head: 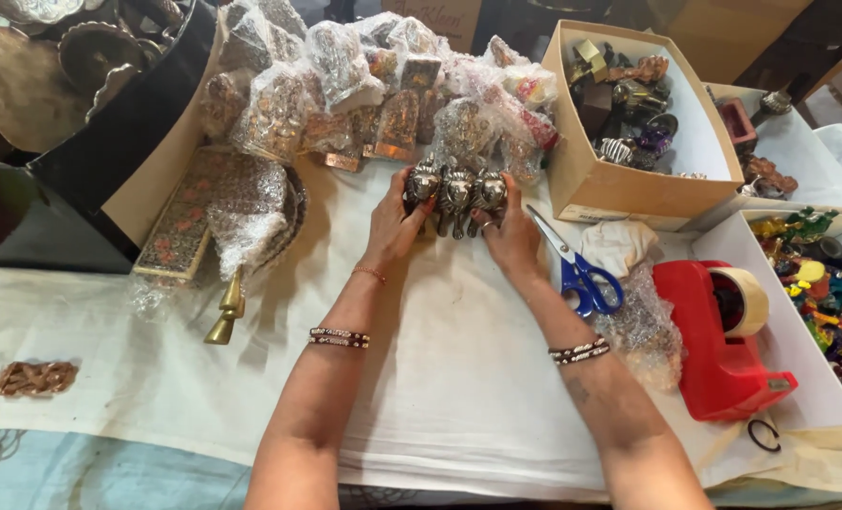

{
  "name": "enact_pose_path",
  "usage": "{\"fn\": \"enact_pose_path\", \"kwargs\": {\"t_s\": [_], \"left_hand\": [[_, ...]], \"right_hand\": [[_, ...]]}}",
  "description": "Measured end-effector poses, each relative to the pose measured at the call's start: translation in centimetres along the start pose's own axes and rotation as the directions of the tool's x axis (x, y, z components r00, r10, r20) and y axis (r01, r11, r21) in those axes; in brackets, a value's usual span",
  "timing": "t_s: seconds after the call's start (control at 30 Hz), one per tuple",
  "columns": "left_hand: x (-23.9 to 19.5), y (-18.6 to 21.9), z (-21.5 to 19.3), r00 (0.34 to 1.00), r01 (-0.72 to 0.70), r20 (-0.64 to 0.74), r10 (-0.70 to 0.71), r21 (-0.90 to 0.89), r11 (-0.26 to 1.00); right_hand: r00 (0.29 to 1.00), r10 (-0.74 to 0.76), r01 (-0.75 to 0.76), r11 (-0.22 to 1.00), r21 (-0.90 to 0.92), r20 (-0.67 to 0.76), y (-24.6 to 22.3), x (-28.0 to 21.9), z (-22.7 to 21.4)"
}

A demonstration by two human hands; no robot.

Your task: The person takes several small silver lion figurines from a cardboard box and places them on a white cloth on the table. They then use a white cloth to wipe and clean the figurines. Finally, the person picks up a small wrapped item and begins to unwrap it.

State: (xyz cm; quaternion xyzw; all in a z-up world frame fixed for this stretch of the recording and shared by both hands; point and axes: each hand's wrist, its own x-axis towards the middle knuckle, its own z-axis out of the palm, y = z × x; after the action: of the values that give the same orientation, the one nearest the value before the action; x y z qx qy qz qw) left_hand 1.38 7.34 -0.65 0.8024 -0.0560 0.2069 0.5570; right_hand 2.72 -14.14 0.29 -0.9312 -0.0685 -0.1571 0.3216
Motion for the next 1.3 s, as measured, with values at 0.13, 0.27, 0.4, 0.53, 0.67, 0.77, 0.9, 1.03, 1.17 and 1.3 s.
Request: {"fn": "enact_pose_path", "kwargs": {"t_s": [0.13, 0.27, 0.4, 0.53, 0.67, 0.77, 0.9, 1.03, 1.17, 1.3], "left_hand": [[0.2, 0.3, -0.2, 1.0, -0.007, 0.0, 0.007, 0.016, 1.0], [0.1, 0.7, -0.1, 1.0, 0.01, 0.022, -0.01, 0.014, 1.0], [0.0, 0.8, -0.1, 0.999, 0.032, 0.03, -0.032, 0.007, 0.999], [0.0, 0.7, -0.1, 0.999, 0.004, 0.033, -0.004, 0.009, 1.0], [0.0, 0.9, 0.0, 1.0, 0.014, 0.028, -0.015, 0.034, 0.999], [-0.3, 1.0, 0.1, 1.0, 0.017, 0.009, -0.018, 0.045, 0.999], [-0.4, 1.2, -0.2, 1.0, -0.015, -0.016, 0.016, 0.039, 0.999], [-0.4, 1.6, -0.1, 1.0, -0.019, -0.012, 0.02, 0.052, 0.998], [-0.5, 1.6, 0.9, 0.999, -0.037, 0.01, 0.036, 0.091, 0.995], [-1.2, 2.2, 2.2, 0.995, -0.088, 0.051, 0.082, 0.116, 0.989]], "right_hand": [[0.997, -0.032, 0.039, 0.995, 0.091, -0.072, 1.7, 0.4, -0.4], [0.997, 0.059, -0.059, 0.998, 0.001, -0.049, 2.1, 0.6, -2.5], [0.996, 0.06, -0.068, 0.991, -0.117, -0.068, 2.7, 0.9, -3.1], [0.99, 0.02, -0.038, 0.992, -0.122, -0.143, 0.0, -0.4, -4.9], [0.824, -0.447, 0.383, 0.893, -0.239, -0.349, -0.6, -1.0, -4.3], [0.725, -0.635, 0.541, 0.765, -0.349, -0.268, -1.9, -1.3, -3.1], [0.75, -0.659, 0.605, 0.716, -0.348, -0.052, -5.2, -1.0, -2.6], [0.792, -0.609, 0.584, 0.733, -0.349, 0.044, -4.8, 0.9, -2.0], [0.809, -0.581, 0.571, 0.743, -0.349, 0.088, -3.5, 1.5, -3.2], [0.793, -0.594, 0.58, 0.666, -0.47, 0.136, -2.9, 1.6, -4.6]]}}
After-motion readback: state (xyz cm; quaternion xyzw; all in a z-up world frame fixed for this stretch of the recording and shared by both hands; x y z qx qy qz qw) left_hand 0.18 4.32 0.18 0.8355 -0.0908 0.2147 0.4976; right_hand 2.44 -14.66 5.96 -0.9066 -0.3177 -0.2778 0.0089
